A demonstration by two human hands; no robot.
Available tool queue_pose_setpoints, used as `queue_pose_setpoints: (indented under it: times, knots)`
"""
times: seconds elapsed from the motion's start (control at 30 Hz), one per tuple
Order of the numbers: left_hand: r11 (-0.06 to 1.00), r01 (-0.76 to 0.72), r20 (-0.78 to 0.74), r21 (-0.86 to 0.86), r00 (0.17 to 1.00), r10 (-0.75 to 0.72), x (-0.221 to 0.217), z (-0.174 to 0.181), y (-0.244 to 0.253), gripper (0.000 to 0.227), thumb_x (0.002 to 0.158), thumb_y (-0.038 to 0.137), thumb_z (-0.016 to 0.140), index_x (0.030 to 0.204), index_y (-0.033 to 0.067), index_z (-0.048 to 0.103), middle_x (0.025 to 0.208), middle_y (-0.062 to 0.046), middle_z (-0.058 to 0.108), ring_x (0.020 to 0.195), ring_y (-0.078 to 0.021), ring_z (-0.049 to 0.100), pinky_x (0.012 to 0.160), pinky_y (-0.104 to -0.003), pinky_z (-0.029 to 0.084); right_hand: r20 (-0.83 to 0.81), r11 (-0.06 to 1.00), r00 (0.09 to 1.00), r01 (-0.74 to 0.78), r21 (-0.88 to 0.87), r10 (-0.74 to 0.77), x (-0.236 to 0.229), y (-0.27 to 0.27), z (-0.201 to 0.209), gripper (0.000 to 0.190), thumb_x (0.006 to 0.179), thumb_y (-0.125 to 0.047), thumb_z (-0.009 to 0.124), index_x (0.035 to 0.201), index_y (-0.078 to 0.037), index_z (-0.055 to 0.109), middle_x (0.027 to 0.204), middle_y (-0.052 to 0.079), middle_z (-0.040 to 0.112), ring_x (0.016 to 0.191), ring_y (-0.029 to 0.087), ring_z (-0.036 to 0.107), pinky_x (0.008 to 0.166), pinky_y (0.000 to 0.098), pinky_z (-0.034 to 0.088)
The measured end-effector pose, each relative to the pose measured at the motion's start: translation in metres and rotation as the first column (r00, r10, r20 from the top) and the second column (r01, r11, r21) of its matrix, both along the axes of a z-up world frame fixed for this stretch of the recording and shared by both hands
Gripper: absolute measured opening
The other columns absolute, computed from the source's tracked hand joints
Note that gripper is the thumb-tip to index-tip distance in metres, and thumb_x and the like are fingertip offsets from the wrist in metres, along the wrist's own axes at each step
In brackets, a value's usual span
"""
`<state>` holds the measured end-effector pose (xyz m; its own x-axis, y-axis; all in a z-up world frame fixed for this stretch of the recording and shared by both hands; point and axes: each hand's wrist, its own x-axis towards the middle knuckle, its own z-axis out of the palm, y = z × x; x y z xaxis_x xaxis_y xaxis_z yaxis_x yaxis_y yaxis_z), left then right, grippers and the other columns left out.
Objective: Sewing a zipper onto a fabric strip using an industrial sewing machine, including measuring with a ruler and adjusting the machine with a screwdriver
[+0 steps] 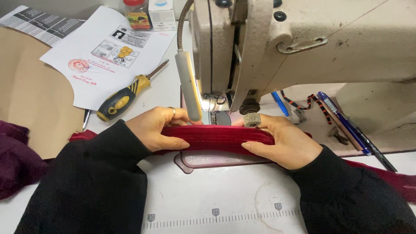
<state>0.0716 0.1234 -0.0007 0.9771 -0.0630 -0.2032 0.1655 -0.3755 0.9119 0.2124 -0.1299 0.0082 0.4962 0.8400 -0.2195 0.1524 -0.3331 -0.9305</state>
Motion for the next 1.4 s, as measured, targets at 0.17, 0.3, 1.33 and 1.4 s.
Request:
queue_pose_setpoints:
  times: [0.17, 0.3, 1.33, 1.4]
  knots:
    - [1.000, -0.011, -0.013, -0.021, 1.000, 0.011, -0.001, -0.005, 0.002, 0.045, 0.070, 0.003, 0.079, 0.113, 0.0022, 0.068, 0.090, -0.010, 0.077, 0.087, -0.0182, 0.069, 0.086, -0.036, 0.056, 0.011, 1.000, 1.000, -0.015, -0.015, 0.016, 0.001, -0.002, 0.004, 0.038, 0.076, 0.000, 0.070, 0.114, -0.005, 0.070, 0.095, 0.012, 0.075, 0.087, 0.019, 0.068, 0.079, 0.0390, 0.060]
    - [1.000, -0.016, 0.011, -0.007, 1.000, 0.016, -0.001, -0.003, 0.000, 0.042, 0.070, 0.003, 0.078, 0.111, -0.0002, 0.067, 0.090, -0.013, 0.077, 0.088, -0.0198, 0.068, 0.086, -0.037, 0.055, -0.014, 1.000, 1.000, -0.002, -0.019, 0.002, 0.003, -0.003, 0.001, 0.038, 0.076, 0.002, 0.070, 0.113, -0.005, 0.071, 0.095, 0.009, 0.074, 0.087, 0.017, 0.066, 0.078, 0.0366, 0.060]
    - [0.993, -0.101, -0.092, -0.054, 0.991, 0.096, -0.006, -0.011, 0.014, 0.043, 0.076, -0.004, 0.063, 0.118, 0.0013, 0.069, 0.089, -0.012, 0.078, 0.084, -0.0190, 0.067, 0.081, -0.036, 0.059, 0.177, 0.999, 0.983, -0.046, -0.021, 0.049, 0.010, -0.018, 0.001, 0.021, 0.072, 0.002, 0.072, 0.093, -0.001, 0.066, 0.080, 0.008, 0.074, 0.076, 0.015, 0.064, 0.071, 0.0366, 0.059]
    - [0.994, -0.101, -0.098, -0.050, 0.991, 0.096, -0.006, -0.012, 0.015, 0.044, 0.076, -0.004, 0.062, 0.119, 0.0013, 0.068, 0.088, -0.012, 0.078, 0.084, -0.0192, 0.067, 0.080, -0.037, 0.059, 0.182, 0.999, 0.982, -0.047, -0.027, 0.051, 0.009, -0.019, 0.004, 0.020, 0.073, 0.002, 0.072, 0.092, 0.000, 0.065, 0.082, 0.010, 0.075, 0.078, 0.015, 0.064, 0.073, 0.0373, 0.058]
